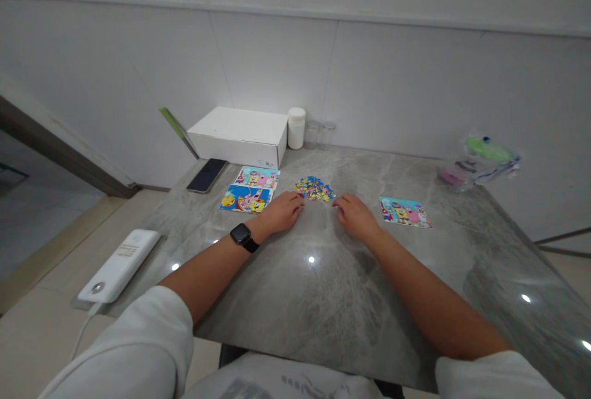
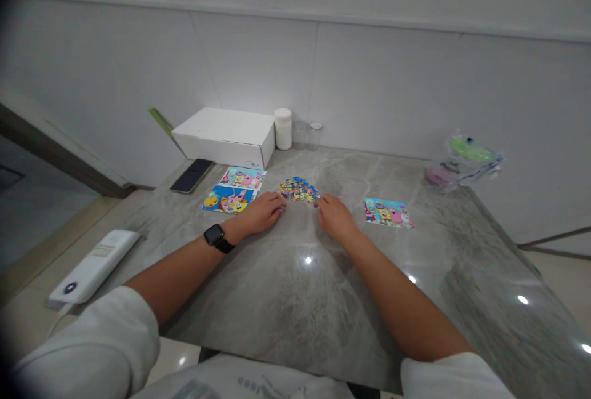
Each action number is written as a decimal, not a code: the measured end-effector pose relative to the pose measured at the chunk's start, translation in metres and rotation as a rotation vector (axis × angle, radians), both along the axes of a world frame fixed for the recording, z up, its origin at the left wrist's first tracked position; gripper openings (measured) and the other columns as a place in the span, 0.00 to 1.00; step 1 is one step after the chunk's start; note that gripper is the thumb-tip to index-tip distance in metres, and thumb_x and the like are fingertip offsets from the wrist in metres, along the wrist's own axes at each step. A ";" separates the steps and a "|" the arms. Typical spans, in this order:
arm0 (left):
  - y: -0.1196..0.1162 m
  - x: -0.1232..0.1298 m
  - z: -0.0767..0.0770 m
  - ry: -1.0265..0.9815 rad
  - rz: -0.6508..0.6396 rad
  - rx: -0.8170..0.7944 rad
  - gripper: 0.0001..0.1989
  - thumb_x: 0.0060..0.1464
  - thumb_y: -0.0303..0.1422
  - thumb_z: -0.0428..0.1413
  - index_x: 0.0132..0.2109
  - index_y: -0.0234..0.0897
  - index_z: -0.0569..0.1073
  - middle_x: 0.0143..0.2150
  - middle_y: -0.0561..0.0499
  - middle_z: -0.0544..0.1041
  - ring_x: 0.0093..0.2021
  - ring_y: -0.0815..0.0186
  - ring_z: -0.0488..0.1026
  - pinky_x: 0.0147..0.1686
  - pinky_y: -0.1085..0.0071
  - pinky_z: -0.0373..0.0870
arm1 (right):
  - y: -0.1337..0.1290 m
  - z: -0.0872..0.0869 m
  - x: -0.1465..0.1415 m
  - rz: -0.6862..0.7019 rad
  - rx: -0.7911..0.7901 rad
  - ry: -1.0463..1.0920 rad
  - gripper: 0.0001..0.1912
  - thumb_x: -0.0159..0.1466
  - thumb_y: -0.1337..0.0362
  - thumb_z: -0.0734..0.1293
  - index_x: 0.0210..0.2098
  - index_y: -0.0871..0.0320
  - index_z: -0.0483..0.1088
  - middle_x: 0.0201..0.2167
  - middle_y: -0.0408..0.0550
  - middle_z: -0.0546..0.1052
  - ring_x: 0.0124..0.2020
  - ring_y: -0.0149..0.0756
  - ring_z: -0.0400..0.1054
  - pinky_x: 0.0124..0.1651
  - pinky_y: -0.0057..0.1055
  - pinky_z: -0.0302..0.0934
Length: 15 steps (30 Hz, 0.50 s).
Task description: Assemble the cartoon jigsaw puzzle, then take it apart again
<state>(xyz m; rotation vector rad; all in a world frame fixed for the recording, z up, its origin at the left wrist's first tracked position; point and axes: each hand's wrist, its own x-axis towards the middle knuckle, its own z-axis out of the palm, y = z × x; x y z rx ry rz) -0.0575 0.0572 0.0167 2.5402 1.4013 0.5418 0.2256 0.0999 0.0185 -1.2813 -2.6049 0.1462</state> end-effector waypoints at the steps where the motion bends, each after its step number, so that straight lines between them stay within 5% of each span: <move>1: -0.003 -0.002 -0.001 0.007 0.000 0.000 0.14 0.69 0.30 0.49 0.53 0.37 0.77 0.54 0.41 0.76 0.56 0.55 0.72 0.62 0.54 0.69 | -0.001 -0.001 0.010 -0.014 -0.010 -0.018 0.17 0.67 0.74 0.61 0.51 0.62 0.77 0.50 0.59 0.77 0.53 0.45 0.69 0.62 0.39 0.62; 5: -0.002 0.003 -0.006 0.056 0.036 -0.008 0.15 0.69 0.30 0.48 0.53 0.38 0.79 0.53 0.41 0.77 0.53 0.54 0.72 0.60 0.52 0.70 | 0.003 -0.009 0.019 -0.041 -0.063 -0.069 0.19 0.65 0.78 0.60 0.47 0.61 0.78 0.48 0.57 0.78 0.54 0.42 0.70 0.62 0.36 0.61; 11: 0.028 0.029 -0.010 0.077 0.080 0.030 0.16 0.67 0.29 0.50 0.56 0.38 0.78 0.55 0.40 0.76 0.57 0.54 0.72 0.63 0.51 0.69 | 0.026 -0.009 -0.030 -0.046 -0.032 -0.069 0.19 0.70 0.75 0.59 0.52 0.62 0.77 0.55 0.59 0.77 0.56 0.43 0.69 0.63 0.37 0.59; 15: 0.037 0.031 -0.011 0.092 0.076 0.031 0.15 0.67 0.29 0.50 0.55 0.37 0.78 0.53 0.40 0.76 0.56 0.54 0.72 0.63 0.53 0.69 | 0.032 -0.009 -0.035 -0.025 -0.040 -0.042 0.19 0.70 0.75 0.59 0.54 0.64 0.76 0.56 0.61 0.77 0.57 0.43 0.68 0.63 0.37 0.58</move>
